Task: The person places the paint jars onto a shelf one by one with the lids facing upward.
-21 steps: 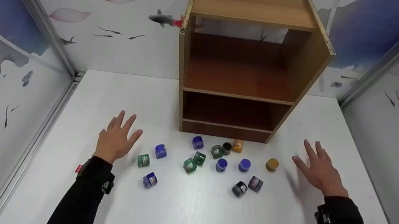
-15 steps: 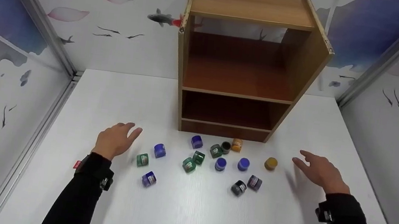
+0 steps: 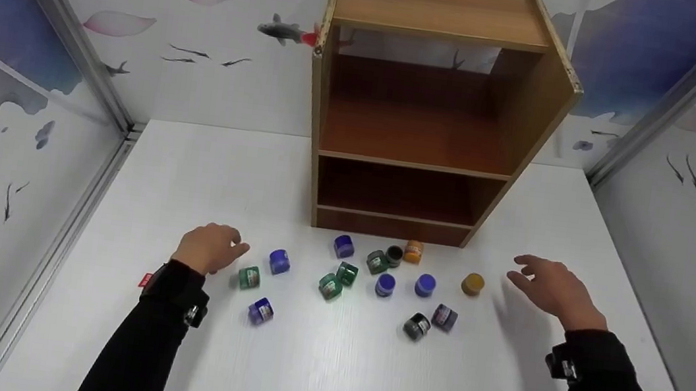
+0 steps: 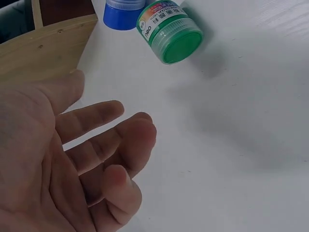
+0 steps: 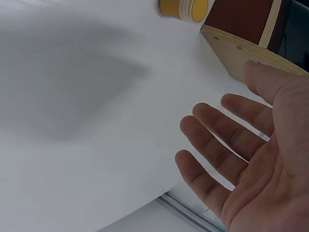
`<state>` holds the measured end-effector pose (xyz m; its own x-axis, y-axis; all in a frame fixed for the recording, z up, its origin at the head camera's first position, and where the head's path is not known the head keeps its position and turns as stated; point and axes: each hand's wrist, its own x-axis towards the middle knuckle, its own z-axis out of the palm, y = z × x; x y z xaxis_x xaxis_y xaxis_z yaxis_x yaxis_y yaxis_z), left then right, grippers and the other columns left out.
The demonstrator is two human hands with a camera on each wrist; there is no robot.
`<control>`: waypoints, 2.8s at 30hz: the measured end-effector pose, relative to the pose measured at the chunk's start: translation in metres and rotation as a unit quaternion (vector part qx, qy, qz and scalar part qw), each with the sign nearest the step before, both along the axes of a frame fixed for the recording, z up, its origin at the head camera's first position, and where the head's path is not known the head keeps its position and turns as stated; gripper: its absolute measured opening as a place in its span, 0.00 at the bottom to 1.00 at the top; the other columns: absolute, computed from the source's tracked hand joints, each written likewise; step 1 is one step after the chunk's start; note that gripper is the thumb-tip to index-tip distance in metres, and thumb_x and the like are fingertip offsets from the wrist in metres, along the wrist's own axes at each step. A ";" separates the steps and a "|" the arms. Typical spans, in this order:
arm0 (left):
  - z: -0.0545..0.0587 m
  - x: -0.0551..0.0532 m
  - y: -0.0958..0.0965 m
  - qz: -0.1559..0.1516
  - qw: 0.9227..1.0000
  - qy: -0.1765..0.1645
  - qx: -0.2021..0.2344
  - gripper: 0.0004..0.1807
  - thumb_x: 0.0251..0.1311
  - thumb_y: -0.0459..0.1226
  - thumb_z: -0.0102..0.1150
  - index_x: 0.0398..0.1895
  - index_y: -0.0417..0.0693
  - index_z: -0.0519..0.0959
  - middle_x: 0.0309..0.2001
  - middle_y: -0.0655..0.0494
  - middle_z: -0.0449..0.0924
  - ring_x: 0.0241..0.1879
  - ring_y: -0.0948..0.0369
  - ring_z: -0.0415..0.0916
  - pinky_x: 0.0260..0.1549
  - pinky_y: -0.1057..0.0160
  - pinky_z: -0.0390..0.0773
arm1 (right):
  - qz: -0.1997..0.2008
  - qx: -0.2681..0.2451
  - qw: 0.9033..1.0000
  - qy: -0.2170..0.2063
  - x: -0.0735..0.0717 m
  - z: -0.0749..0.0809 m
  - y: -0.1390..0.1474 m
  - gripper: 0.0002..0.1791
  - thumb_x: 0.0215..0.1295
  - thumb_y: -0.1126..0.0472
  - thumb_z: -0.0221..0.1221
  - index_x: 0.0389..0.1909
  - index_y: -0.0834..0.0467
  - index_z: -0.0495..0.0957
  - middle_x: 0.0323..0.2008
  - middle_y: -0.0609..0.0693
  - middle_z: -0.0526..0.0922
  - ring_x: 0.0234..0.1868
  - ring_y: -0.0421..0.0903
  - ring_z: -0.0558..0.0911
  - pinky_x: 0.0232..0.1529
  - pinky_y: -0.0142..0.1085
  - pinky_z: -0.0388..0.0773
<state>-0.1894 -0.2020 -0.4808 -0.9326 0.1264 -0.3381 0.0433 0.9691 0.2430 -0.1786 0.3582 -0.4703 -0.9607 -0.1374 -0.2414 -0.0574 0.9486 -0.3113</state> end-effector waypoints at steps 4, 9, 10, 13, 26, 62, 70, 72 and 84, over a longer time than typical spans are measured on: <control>-0.004 0.004 0.001 -0.002 1.000 -0.019 0.003 0.24 0.66 0.45 0.56 0.58 0.38 0.77 0.54 0.38 0.80 0.28 0.56 0.79 0.41 0.50 0.80 | 0.004 0.000 1.000 0.008 0.000 0.000 -0.005 0.27 0.72 0.50 0.52 0.62 0.64 0.71 0.53 0.67 0.81 0.53 0.66 0.79 0.50 0.59 0.74; -0.014 0.005 0.000 0.011 0.998 -0.060 0.012 0.27 0.58 0.41 0.66 0.59 0.39 0.76 0.54 0.38 0.80 0.27 0.57 0.80 0.33 0.55 0.78 | 0.012 0.000 1.000 0.025 -0.002 -0.001 -0.011 0.25 0.72 0.52 0.53 0.61 0.64 0.73 0.51 0.66 0.82 0.51 0.65 0.80 0.49 0.58 0.75; -0.016 0.005 0.001 0.012 0.998 -0.068 0.012 0.27 0.57 0.41 0.67 0.60 0.40 0.76 0.55 0.39 0.80 0.29 0.56 0.80 0.35 0.54 0.78 | 0.013 -0.001 1.000 0.029 -0.002 -0.002 -0.012 0.24 0.72 0.52 0.53 0.61 0.64 0.73 0.50 0.66 0.83 0.51 0.65 0.81 0.48 0.58 0.76; -0.020 0.006 0.004 0.010 0.997 -0.078 0.011 0.28 0.54 0.39 0.69 0.60 0.42 0.76 0.57 0.39 0.79 0.40 0.51 0.80 0.44 0.48 0.79 | 0.014 -0.005 0.999 0.029 -0.004 -0.004 -0.014 0.24 0.72 0.52 0.53 0.60 0.64 0.74 0.50 0.66 0.83 0.51 0.64 0.81 0.48 0.58 0.76; -0.035 0.011 0.009 -0.004 0.998 -0.057 0.023 0.22 0.50 0.40 0.73 0.48 0.42 0.81 0.46 0.45 0.83 0.46 0.48 0.79 0.49 0.45 0.77 | 0.012 -0.013 1.000 0.025 -0.006 -0.006 -0.016 0.24 0.72 0.51 0.52 0.60 0.63 0.74 0.50 0.65 0.83 0.50 0.63 0.82 0.49 0.58 0.76; -0.017 0.008 0.000 -0.007 0.993 -0.034 0.115 0.21 0.63 0.47 0.61 0.53 0.43 0.79 0.48 0.46 0.83 0.49 0.49 0.78 0.53 0.46 0.75 | -0.055 -0.091 0.993 0.049 -0.060 0.033 -0.047 0.30 0.75 0.48 0.47 0.66 0.68 0.65 0.54 0.70 0.79 0.52 0.63 0.81 0.50 0.55 0.76; -0.011 0.009 0.005 -0.021 0.992 -0.017 0.123 0.18 0.68 0.42 0.54 0.55 0.42 0.79 0.51 0.45 0.83 0.54 0.47 0.78 0.57 0.44 0.73 | -0.073 -0.125 0.988 0.048 -0.070 0.042 -0.054 0.36 0.76 0.39 0.38 0.62 0.67 0.68 0.51 0.66 0.82 0.50 0.61 0.82 0.49 0.53 0.77; -0.009 0.009 0.007 -0.023 0.992 -0.013 0.123 0.18 0.69 0.42 0.52 0.56 0.41 0.79 0.51 0.44 0.83 0.53 0.47 0.78 0.57 0.44 0.73 | -0.076 -0.119 0.989 0.048 -0.072 0.043 -0.056 0.36 0.76 0.39 0.37 0.64 0.67 0.67 0.51 0.66 0.82 0.51 0.61 0.82 0.49 0.53 0.77; 0.011 0.006 0.019 -0.036 0.993 -0.003 0.108 0.21 0.72 0.42 0.48 0.61 0.41 0.74 0.56 0.43 0.79 0.58 0.46 0.75 0.59 0.44 0.72 | -0.066 -0.052 0.995 0.057 -0.079 0.046 -0.063 0.27 0.77 0.51 0.40 0.58 0.71 0.72 0.46 0.68 0.83 0.44 0.60 0.84 0.38 0.49 0.77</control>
